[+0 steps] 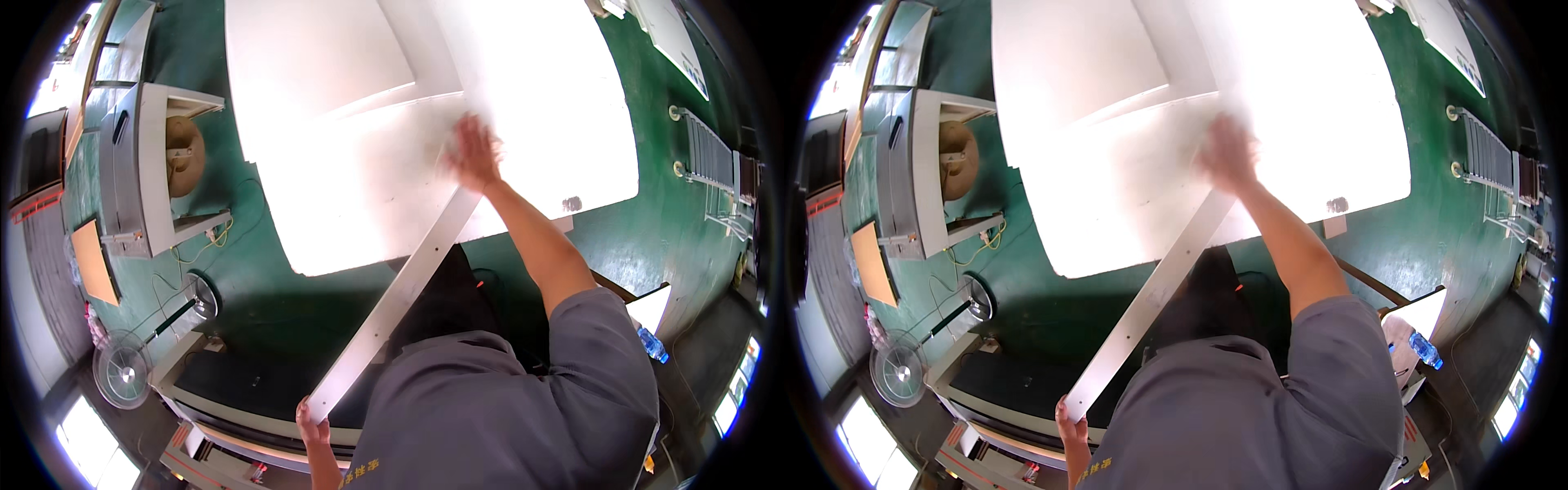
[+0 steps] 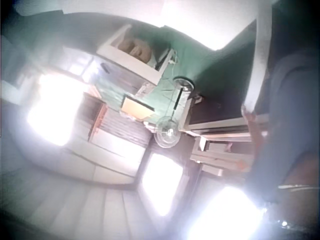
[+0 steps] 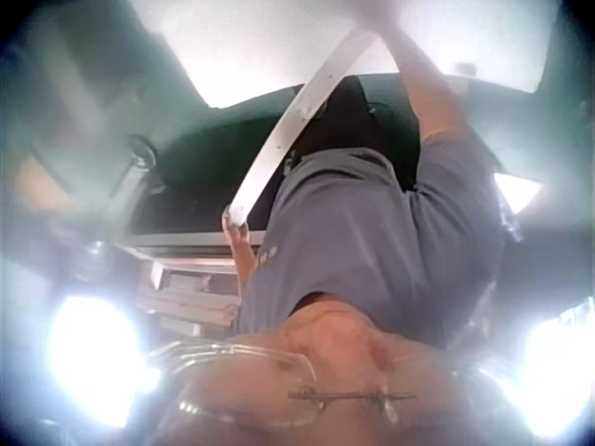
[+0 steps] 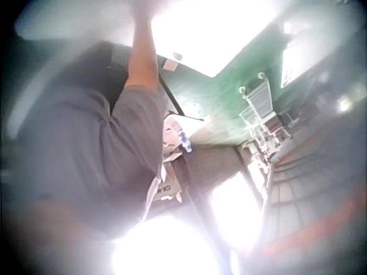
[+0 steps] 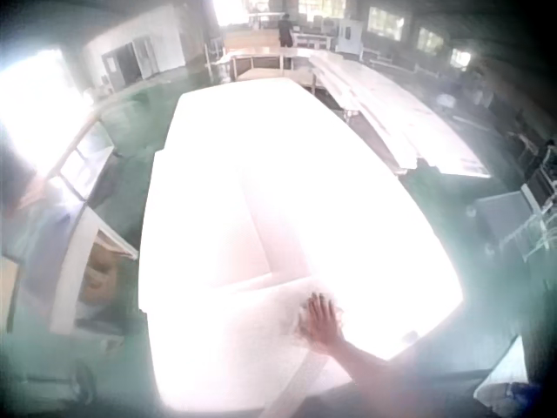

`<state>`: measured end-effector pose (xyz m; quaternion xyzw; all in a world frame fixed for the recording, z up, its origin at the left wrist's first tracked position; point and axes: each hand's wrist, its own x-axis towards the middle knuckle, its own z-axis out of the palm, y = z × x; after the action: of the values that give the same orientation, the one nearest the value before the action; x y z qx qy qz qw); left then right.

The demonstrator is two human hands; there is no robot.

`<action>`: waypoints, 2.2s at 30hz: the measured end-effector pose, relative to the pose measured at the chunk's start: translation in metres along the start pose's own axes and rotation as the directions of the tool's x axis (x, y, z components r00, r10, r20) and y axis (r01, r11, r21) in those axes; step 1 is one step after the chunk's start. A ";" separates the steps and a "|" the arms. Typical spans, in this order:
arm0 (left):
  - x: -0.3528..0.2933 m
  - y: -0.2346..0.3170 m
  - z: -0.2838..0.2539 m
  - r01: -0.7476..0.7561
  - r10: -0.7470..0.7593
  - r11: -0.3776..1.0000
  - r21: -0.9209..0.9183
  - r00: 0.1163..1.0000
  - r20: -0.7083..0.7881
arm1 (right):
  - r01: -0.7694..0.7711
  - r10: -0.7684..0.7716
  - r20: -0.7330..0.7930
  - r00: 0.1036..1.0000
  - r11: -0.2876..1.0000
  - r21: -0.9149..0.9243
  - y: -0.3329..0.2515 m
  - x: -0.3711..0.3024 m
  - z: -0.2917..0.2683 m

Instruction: The person wipes the surfaces of several large white panels with a cloth, moving from one panel to the next. They occasionally flip panels over to clean the other side and stack them after cleaning.

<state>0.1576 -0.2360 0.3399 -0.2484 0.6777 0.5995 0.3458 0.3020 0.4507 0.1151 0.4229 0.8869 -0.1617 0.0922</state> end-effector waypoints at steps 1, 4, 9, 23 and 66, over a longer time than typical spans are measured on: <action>0.000 0.003 0.003 -0.005 0.005 1.000 0.013 1.000 -0.022 | -0.233 0.233 0.001 0.972 0.971 0.056 0.002 -0.001 -0.031; 0.000 0.016 0.004 -0.018 0.024 0.998 0.058 0.995 -0.094 | -0.181 0.202 -0.174 0.964 0.975 0.129 -0.003 -0.031 0.024; -0.001 0.041 0.001 0.019 -0.008 0.995 0.101 0.993 -0.115 | -0.050 0.049 0.010 0.999 0.988 0.145 0.006 -0.058 0.003; 0.034 0.085 0.026 -0.003 0.008 0.993 0.115 0.999 -0.041 | -0.029 0.084 -0.239 0.967 0.974 0.226 0.037 -0.032 -0.006; 0.056 0.073 0.111 -0.026 0.009 0.992 0.127 0.991 0.135 | 0.023 0.007 -0.099 0.995 0.952 0.305 -0.033 -0.081 -0.024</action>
<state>0.0863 -0.1104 0.3390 -0.1788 0.6924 0.5729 0.4006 0.3263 0.3818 0.1685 0.4358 0.8564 -0.2763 -0.0188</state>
